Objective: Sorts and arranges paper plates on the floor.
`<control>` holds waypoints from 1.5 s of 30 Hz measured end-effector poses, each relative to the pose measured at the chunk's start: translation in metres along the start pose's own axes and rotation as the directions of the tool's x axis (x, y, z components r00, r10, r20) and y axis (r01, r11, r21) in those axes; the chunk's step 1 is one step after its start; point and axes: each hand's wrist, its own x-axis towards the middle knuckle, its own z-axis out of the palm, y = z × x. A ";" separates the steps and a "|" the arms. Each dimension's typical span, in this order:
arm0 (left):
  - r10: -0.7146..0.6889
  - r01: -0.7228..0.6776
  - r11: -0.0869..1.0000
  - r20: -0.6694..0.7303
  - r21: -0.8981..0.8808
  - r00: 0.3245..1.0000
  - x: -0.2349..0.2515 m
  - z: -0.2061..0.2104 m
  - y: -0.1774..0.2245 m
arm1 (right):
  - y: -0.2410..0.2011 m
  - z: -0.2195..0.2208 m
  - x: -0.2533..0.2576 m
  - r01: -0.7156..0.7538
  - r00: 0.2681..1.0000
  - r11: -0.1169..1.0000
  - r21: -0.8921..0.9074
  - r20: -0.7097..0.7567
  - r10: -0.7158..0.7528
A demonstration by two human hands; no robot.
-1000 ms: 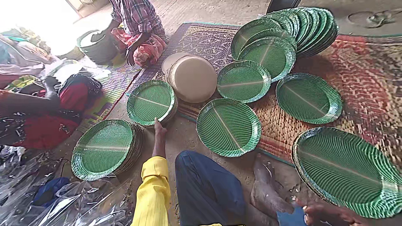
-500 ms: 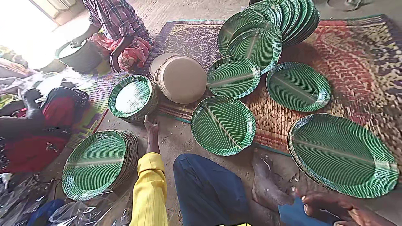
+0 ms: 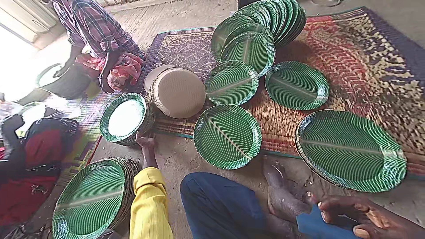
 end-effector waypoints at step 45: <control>-0.573 0.009 0.591 0.411 0.807 0.709 -0.229 0.026 -0.137 | -0.016 0.020 0.028 0.080 0.993 0.985 -0.154 0.104 -0.064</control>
